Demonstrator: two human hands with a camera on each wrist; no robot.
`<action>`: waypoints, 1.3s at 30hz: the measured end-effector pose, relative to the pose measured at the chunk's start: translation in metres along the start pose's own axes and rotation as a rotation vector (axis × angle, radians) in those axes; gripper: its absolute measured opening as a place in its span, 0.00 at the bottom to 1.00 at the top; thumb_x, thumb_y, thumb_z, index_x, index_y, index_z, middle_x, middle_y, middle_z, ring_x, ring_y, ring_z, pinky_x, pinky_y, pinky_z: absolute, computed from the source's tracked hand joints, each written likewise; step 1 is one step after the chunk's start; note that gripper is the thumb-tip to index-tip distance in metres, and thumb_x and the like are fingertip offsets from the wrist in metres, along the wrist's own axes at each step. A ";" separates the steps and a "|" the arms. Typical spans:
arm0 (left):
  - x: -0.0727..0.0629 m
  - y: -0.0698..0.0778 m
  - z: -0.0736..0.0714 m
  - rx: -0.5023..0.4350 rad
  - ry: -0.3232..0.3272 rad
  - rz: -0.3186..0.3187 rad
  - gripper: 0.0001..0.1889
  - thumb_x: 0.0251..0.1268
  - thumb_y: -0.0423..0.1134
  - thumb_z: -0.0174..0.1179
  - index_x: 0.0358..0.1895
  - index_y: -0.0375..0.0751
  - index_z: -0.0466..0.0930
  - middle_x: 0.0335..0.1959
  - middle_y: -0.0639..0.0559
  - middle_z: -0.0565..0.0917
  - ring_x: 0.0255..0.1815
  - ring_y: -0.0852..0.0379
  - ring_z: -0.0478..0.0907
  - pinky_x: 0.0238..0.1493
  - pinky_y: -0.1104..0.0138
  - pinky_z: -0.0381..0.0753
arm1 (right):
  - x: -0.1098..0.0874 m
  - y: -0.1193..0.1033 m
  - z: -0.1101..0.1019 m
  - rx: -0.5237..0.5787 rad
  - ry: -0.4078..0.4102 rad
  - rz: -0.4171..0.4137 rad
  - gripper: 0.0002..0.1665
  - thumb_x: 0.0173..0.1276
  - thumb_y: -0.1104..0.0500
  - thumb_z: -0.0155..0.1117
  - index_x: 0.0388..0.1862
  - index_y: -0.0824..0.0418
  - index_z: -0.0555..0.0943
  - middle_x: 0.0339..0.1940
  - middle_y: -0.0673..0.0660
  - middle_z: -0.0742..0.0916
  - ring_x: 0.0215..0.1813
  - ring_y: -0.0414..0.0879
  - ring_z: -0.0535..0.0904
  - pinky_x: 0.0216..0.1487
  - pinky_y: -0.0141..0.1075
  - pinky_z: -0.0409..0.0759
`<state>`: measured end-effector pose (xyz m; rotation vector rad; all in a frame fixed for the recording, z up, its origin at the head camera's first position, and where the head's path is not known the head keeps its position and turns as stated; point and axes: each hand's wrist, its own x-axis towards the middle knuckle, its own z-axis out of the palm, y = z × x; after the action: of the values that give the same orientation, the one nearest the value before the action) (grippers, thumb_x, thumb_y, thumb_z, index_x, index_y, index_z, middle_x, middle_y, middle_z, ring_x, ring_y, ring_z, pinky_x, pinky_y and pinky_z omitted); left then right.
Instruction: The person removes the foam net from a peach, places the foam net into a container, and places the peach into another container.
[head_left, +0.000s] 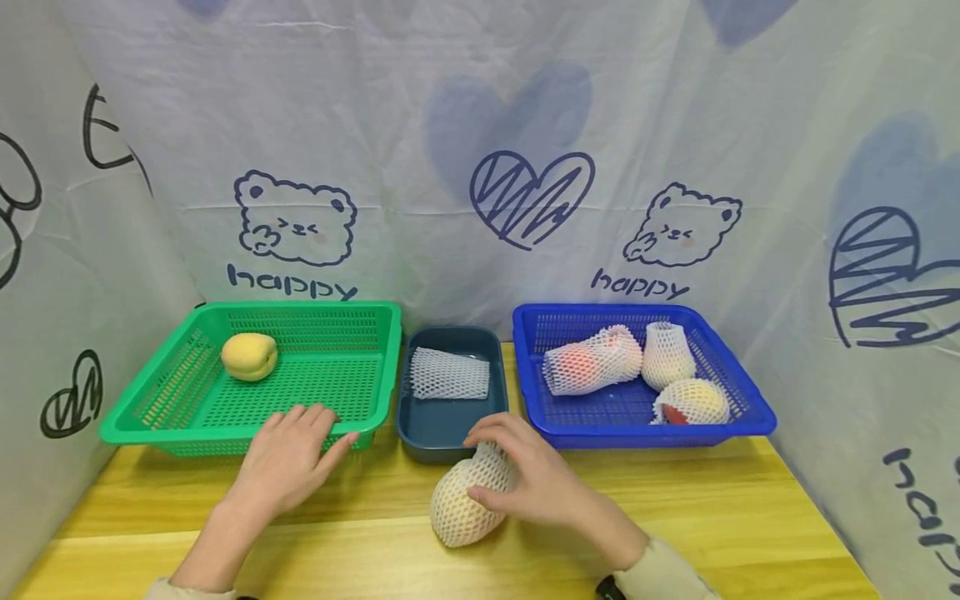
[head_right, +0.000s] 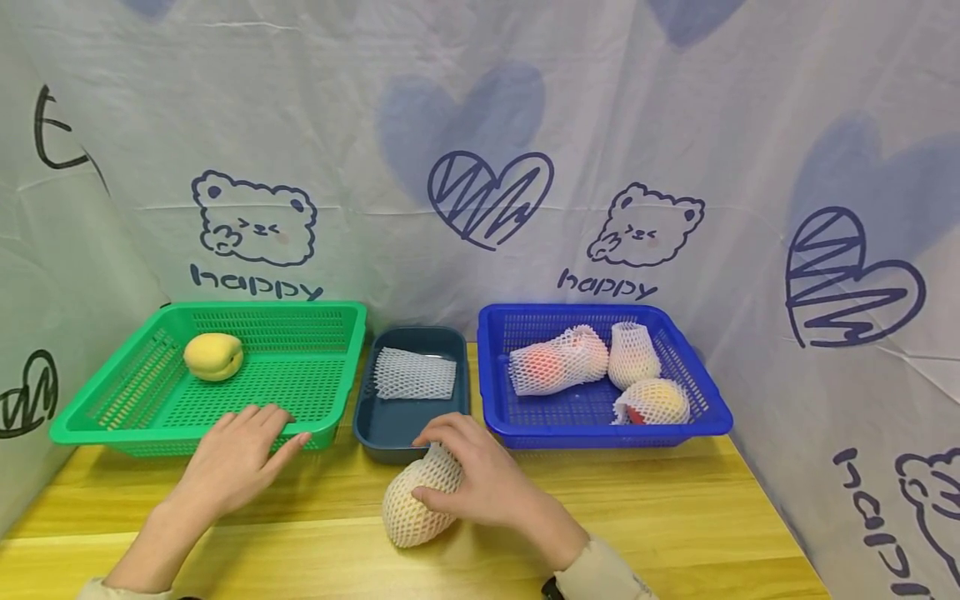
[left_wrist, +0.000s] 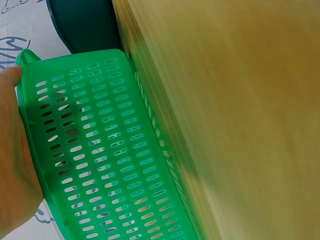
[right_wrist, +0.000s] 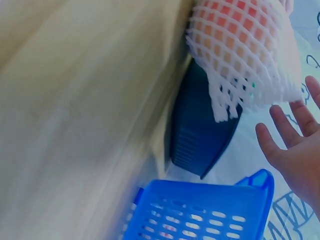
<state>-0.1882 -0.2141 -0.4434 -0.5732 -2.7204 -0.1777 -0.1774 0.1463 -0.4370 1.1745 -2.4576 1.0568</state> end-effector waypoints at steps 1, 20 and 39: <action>0.000 0.000 0.000 0.002 0.000 0.000 0.18 0.78 0.57 0.56 0.41 0.45 0.77 0.40 0.51 0.82 0.41 0.48 0.77 0.40 0.55 0.73 | 0.000 -0.001 -0.002 -0.001 0.010 0.011 0.30 0.62 0.49 0.78 0.60 0.55 0.81 0.63 0.48 0.80 0.67 0.45 0.75 0.69 0.47 0.75; 0.001 0.000 -0.002 0.010 0.001 0.002 0.18 0.78 0.57 0.57 0.41 0.45 0.78 0.39 0.51 0.82 0.40 0.49 0.77 0.39 0.56 0.73 | -0.013 0.017 -0.051 -0.259 0.359 0.107 0.27 0.70 0.55 0.70 0.65 0.62 0.77 0.62 0.58 0.83 0.66 0.55 0.77 0.68 0.53 0.73; 0.001 -0.001 0.001 0.008 0.003 0.000 0.18 0.78 0.57 0.56 0.42 0.44 0.78 0.40 0.51 0.82 0.41 0.49 0.77 0.39 0.56 0.72 | -0.061 0.052 -0.093 -0.547 0.213 0.288 0.21 0.72 0.44 0.68 0.49 0.60 0.82 0.47 0.55 0.85 0.50 0.54 0.79 0.52 0.52 0.75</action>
<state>-0.1890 -0.2142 -0.4437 -0.5695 -2.7171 -0.1670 -0.1860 0.2680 -0.4258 0.5257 -2.5445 0.4716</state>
